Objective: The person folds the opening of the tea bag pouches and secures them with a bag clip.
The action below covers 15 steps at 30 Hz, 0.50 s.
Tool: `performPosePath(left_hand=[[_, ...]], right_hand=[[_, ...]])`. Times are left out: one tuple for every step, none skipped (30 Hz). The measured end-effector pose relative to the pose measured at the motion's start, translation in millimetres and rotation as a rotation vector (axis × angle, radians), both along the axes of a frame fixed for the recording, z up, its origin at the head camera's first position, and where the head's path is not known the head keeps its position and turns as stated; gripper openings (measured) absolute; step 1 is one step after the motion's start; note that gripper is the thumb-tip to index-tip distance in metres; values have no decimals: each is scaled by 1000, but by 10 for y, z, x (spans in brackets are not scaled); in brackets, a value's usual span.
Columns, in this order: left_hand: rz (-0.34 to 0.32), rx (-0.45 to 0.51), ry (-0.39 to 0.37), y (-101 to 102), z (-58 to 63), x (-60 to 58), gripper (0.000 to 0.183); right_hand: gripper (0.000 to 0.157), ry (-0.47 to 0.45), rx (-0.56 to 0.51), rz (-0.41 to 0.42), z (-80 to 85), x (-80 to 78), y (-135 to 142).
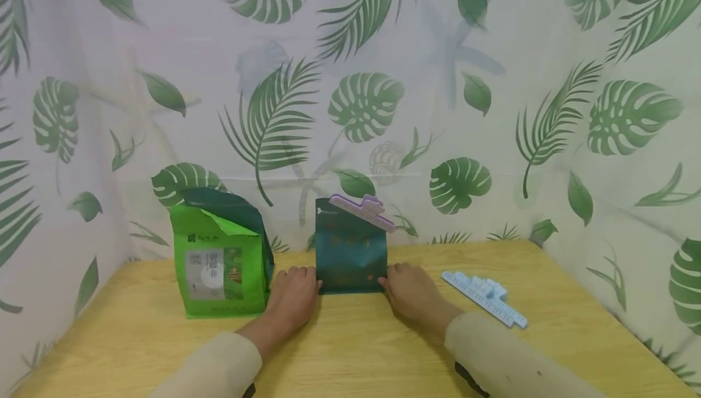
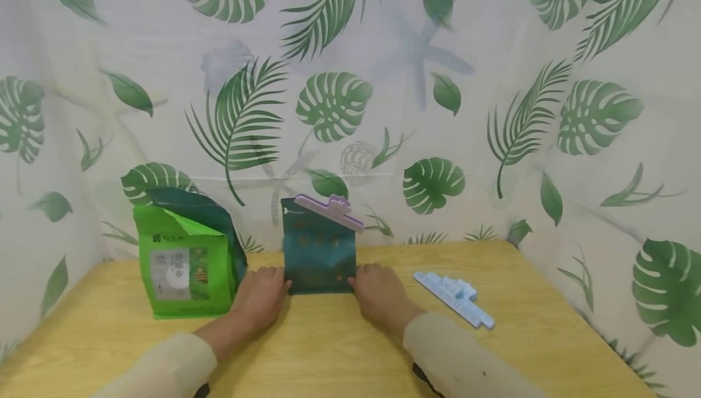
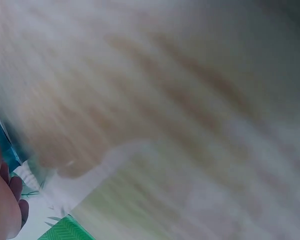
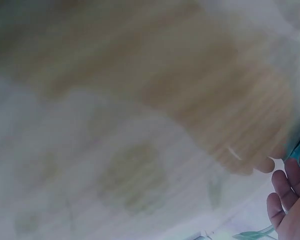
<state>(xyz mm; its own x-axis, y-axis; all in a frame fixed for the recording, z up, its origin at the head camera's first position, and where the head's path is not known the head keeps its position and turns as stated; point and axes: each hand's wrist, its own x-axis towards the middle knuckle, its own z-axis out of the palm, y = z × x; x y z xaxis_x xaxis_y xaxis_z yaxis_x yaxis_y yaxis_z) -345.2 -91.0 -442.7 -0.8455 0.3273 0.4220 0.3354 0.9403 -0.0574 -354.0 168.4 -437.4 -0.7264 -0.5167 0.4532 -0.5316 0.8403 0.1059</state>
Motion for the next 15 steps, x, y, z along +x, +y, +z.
performPosePath(left_hand=[[5, -7, 3, 4, 9, -18, 27], [9, -10, 2, 9, 20, -36, 27], [10, -9, 5, 14, 27, -53, 27], [12, -11, 4, 18, 30, -70, 27], [12, -7, 1, 21, 32, -84, 27], [13, -6, -5, 24, 30, -94, 27], [17, -2, -15, 27, 27, -102, 27], [23, 2, -25, 29, 22, -110, 28], [30, 4, -34, 32, 18, -116, 28], [40, 2, -41, 34, 11, -124, 28], [50, 1, -42, 36, 7, -133, 28], [62, -5, -47, 42, 3, -143, 28], [72, -14, -44, 49, -1, -158, 28], [78, -25, -38, 58, -2, -171, 28], [83, -37, -28, 68, 2, -185, 28]], right_hand=[[32, 1, -8, 0, 7, -22, 0], [32, 0, -18, -1, 14, -43, -2], [33, 8, -18, -5, 15, -63, -2], [33, 13, -21, -10, 13, -82, -3], [33, 12, -21, -17, 7, -99, -4], [34, 14, -16, -26, -1, -114, -6], [34, 13, -9, -31, -19, -132, -8], [35, 4, -6, -36, -27, -142, -14], [35, -2, 0, -42, -34, -153, -22], [36, -9, 2, -47, -35, -159, -31], [37, -15, 4, -53, -35, -166, -41], [38, -21, 8, -61, -29, -169, -52], [39, -27, 6, -67, -22, -174, -60], [40, -35, 9, -78, -4, -172, -71], [41, -37, 17, -92, 6, -177, -78]])
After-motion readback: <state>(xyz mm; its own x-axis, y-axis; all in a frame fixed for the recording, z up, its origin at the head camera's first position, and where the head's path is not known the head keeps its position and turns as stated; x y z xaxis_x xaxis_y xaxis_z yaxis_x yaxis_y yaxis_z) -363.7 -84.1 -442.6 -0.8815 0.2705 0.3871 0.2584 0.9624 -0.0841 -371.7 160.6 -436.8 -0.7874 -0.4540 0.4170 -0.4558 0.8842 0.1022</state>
